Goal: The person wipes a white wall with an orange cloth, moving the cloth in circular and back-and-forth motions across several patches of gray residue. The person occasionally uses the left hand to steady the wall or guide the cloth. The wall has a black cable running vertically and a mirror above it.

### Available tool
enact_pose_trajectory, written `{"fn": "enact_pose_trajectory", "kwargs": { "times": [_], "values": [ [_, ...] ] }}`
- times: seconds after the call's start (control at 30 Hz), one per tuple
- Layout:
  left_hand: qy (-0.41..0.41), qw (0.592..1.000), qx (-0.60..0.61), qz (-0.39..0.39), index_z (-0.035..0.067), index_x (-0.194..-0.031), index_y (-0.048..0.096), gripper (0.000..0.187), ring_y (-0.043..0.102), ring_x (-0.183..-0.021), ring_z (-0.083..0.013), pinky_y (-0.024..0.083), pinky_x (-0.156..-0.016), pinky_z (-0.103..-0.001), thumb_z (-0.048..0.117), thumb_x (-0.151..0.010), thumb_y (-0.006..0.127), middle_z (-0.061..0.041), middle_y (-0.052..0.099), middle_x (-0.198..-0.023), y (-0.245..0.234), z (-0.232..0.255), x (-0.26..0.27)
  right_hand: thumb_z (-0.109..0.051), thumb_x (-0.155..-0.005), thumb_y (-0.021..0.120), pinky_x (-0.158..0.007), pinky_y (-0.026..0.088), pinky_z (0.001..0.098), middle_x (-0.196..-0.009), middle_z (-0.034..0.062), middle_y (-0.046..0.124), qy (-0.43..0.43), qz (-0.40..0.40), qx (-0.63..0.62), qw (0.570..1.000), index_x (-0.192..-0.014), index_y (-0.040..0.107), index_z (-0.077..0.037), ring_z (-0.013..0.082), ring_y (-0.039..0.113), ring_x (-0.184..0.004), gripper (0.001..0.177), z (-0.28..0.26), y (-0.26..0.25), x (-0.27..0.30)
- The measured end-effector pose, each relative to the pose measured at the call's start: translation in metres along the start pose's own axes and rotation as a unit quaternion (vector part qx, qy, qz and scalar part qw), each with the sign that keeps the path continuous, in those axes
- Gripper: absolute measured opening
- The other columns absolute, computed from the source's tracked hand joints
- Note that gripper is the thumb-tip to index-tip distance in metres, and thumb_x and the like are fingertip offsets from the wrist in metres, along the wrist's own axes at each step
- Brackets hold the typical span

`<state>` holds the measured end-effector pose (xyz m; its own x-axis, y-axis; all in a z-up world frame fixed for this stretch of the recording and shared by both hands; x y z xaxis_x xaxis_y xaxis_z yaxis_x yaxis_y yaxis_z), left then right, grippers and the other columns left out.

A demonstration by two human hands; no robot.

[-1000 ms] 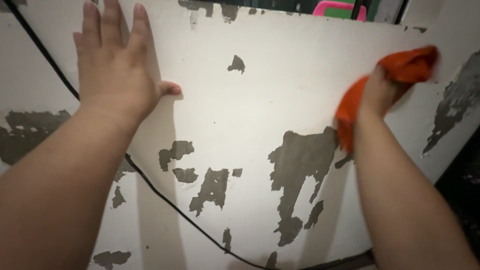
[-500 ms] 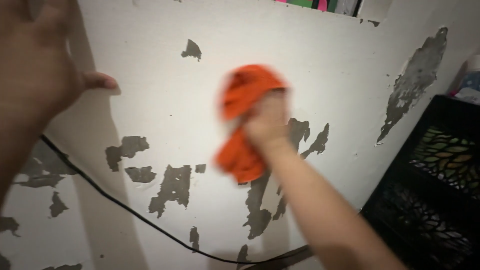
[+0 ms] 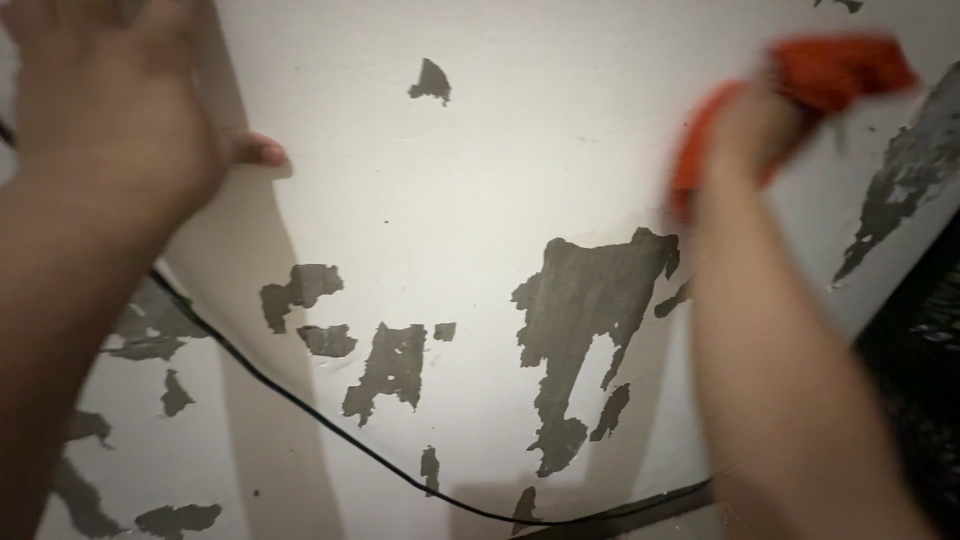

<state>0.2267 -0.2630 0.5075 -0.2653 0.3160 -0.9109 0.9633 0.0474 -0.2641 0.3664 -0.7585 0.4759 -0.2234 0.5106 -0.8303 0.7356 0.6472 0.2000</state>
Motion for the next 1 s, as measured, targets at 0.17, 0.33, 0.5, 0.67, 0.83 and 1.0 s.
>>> {"fn": "enact_pose_trajectory", "kwargs": {
  "times": [0.17,0.33,0.5,0.67,0.83,1.0],
  "values": [
    [-0.094,0.991,0.055,-0.077,0.01,-0.155,0.049,0.118,0.031,-0.137,-0.045,0.033,-0.109,-0.055,0.056,-0.056,0.093,-0.023,0.041,-0.153,-0.002,0.0,-0.002,-0.047,-0.106,0.058,-0.11,0.041,0.0449,-0.136,0.0152,0.061,-0.056,-0.003,0.111,0.992,-0.138,0.053,-0.002,0.0305,0.058,-0.127,0.055,-0.098,0.101,0.107],
    [-0.091,0.988,0.094,-0.083,0.011,-0.164,0.034,0.133,0.02,-0.146,-0.0465,0.021,-0.118,-0.06,0.058,-0.053,0.09,-0.02,0.027,-0.164,-0.002,-0.002,-0.006,-0.04,-0.1,0.056,-0.129,0.015,0.0584,-0.146,0.0242,0.05,-0.3,-0.186,0.251,0.901,-0.137,0.053,0.001,0.0437,0.038,-0.144,0.055,-0.146,0.11,0.254],
    [-0.112,0.979,0.022,-0.172,0.024,-0.17,0.024,0.137,0.008,-0.155,-0.0411,0.025,-0.122,-0.057,0.056,-0.055,0.091,-0.016,0.01,-0.17,-0.003,-0.002,-0.009,-0.025,-0.088,0.056,-0.112,0.022,0.0691,-0.119,0.0201,0.065,-0.343,-0.448,0.204,0.8,-0.134,0.068,-0.011,0.0432,0.052,-0.115,0.049,-0.046,0.046,0.38],
    [-0.149,0.97,0.065,-0.183,0.025,-0.165,0.024,0.132,0.008,-0.153,-0.0402,0.027,-0.116,-0.063,0.044,-0.056,0.095,-0.014,0.005,-0.17,-0.013,0.006,-0.009,-0.02,-0.083,0.056,-0.111,0.026,0.0646,-0.133,0.0229,0.064,-0.358,-0.441,0.154,0.809,-0.13,0.065,-0.006,0.0412,0.053,-0.124,0.05,0.064,-0.007,0.47],
    [-0.154,0.968,0.091,-0.174,0.026,-0.164,0.025,0.133,0.007,-0.152,-0.0385,0.026,-0.116,-0.065,0.039,-0.053,0.098,-0.012,0.006,-0.168,-0.01,0.005,-0.007,-0.028,-0.092,0.061,-0.114,0.015,0.0819,-0.121,0.0214,0.058,-0.343,-0.462,0.286,0.767,-0.134,0.061,-0.003,0.0442,0.049,-0.122,0.049,0.008,0.053,0.426],
    [-0.154,0.969,0.109,-0.162,0.022,-0.164,0.029,0.126,0.012,-0.153,-0.0397,0.025,-0.118,-0.066,0.036,-0.058,0.096,-0.013,0.018,-0.166,-0.017,0.007,-0.006,-0.037,-0.09,0.063,-0.12,0.017,0.0601,-0.137,0.0226,0.061,-0.282,-0.273,0.224,0.892,-0.139,0.055,-0.004,0.0421,0.047,-0.134,0.06,-0.096,0.079,0.344]
  ]
}}
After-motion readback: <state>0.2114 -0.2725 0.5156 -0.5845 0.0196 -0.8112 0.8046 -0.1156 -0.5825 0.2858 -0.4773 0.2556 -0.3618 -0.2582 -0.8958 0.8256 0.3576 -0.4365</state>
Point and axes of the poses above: each hand's wrist, its own x-axis away from the middle knuckle, its own y-axis out of the palm, z = x × y, the point moved 3 cm from there along -x, towards the middle knuckle
